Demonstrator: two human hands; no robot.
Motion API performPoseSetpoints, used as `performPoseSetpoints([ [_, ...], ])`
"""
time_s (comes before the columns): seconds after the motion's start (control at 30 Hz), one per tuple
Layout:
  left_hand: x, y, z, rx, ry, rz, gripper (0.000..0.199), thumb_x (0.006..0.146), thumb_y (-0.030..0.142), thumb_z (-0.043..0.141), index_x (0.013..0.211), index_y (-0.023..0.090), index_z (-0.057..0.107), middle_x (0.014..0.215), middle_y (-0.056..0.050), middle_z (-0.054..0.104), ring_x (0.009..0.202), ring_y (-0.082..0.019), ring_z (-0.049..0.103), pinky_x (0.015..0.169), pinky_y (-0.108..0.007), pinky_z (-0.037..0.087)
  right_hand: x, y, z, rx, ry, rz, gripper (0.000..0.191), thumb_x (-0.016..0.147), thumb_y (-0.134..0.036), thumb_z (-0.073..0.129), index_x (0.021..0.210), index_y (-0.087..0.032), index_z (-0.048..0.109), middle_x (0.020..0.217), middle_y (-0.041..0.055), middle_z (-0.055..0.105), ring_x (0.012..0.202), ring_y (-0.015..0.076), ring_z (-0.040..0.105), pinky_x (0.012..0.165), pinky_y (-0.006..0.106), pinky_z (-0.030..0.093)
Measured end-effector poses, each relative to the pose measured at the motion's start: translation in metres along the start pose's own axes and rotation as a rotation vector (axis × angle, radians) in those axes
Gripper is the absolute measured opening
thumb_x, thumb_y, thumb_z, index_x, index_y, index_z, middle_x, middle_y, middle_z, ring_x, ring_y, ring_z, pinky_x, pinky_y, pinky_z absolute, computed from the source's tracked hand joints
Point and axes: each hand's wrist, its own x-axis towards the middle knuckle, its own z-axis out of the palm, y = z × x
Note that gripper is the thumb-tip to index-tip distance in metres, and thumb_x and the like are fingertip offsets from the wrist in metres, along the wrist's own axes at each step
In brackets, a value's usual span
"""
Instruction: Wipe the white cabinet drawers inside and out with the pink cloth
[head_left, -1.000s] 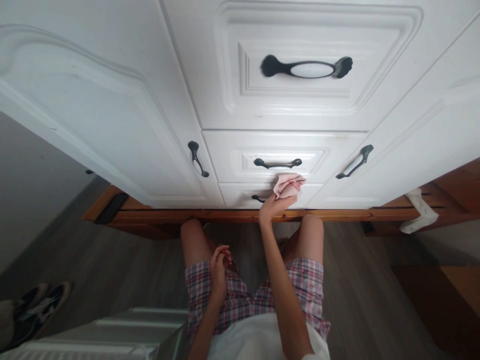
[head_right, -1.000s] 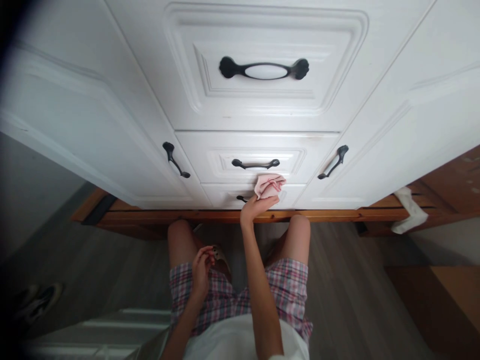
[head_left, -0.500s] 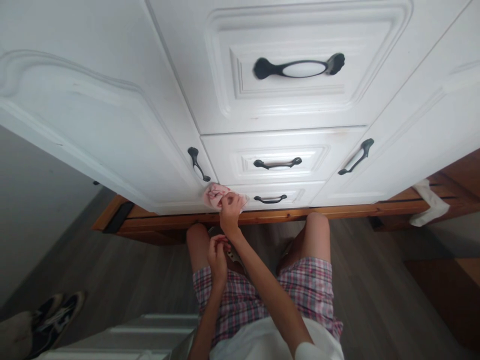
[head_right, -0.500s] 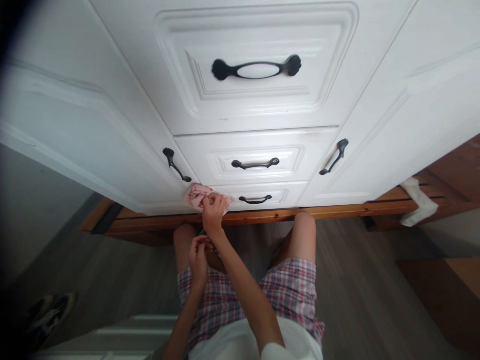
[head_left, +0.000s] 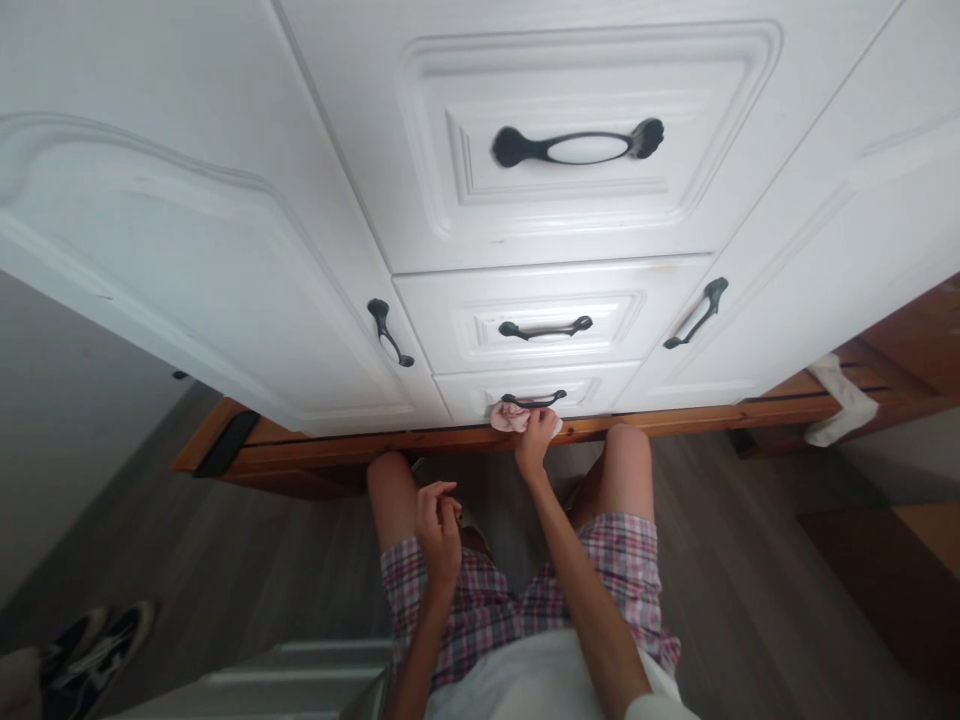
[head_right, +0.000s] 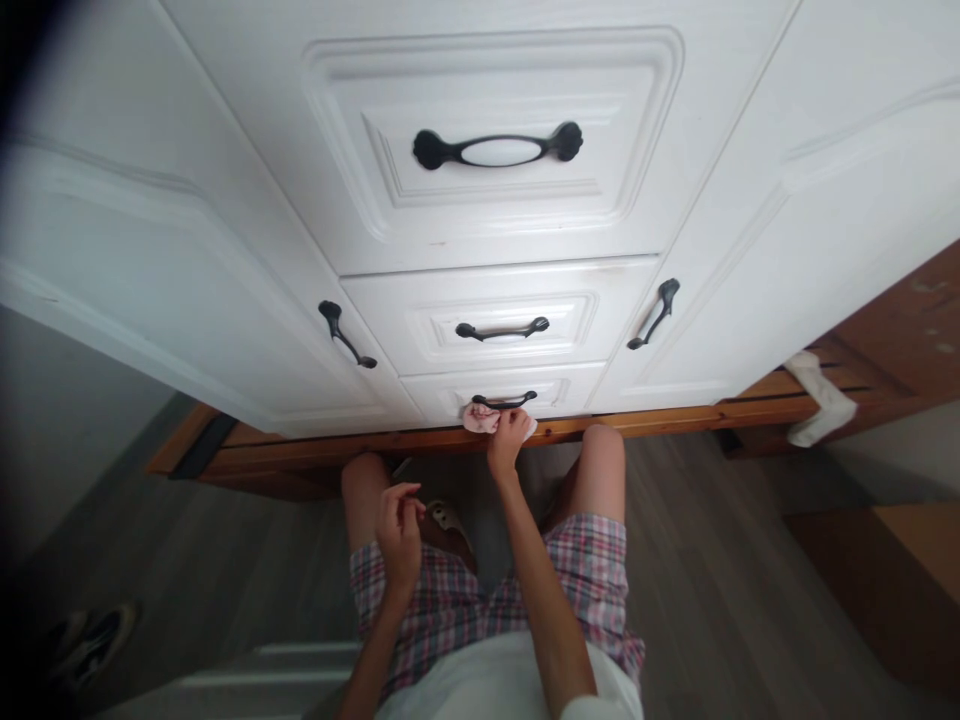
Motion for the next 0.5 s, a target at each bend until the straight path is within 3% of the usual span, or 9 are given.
performPoseSetpoints([
  [0.1,0.002,0.001,0.009,0.002,-0.049,0.046,0.021,0.101,0.024,0.051,0.104,0.021,0.071,0.104,-0.003,0.065,0.067,-0.013,0.063,0.069,-0.030,0.057,0.020,0.023,-0.024,0.034,0.160,0.124,0.017,0.098,-0.023,0.048,0.108,-0.019,0.060,0.117,0.0151,0.054,0.111,0.0297,0.047,0.107,0.051,0.041],
  [0.23,0.007,0.005,0.023,-0.009,-0.133,0.092,0.023,0.103,0.023,0.048,0.105,0.022,0.071,0.106,-0.003,0.064,0.066,-0.012,0.063,0.066,-0.028,0.057,0.044,0.043,-0.051,0.121,0.352,0.287,0.025,0.088,-0.020,0.051,0.112,-0.015,0.056,0.125,0.0187,0.051,0.122,0.0327,0.049,0.114,0.056,0.039],
  [0.37,0.009,0.008,0.035,-0.031,-0.233,0.107,0.025,0.106,0.023,0.046,0.110,0.023,0.071,0.110,-0.004,0.064,0.069,-0.011,0.065,0.064,-0.026,0.057,0.063,0.048,-0.069,0.277,0.388,0.381,0.034,0.081,-0.021,0.057,0.115,-0.016,0.058,0.129,0.0182,0.056,0.128,0.0306,0.054,0.120,0.051,0.041],
  [0.5,0.007,0.013,0.045,-0.044,-0.331,0.113,0.025,0.107,0.022,0.047,0.114,0.024,0.071,0.109,-0.003,0.067,0.073,-0.012,0.068,0.071,-0.028,0.060,0.070,0.040,-0.093,0.495,0.431,0.495,0.043,0.087,-0.030,0.055,0.128,-0.017,0.055,0.134,0.0157,0.061,0.134,0.0274,0.056,0.118,0.047,0.046],
])
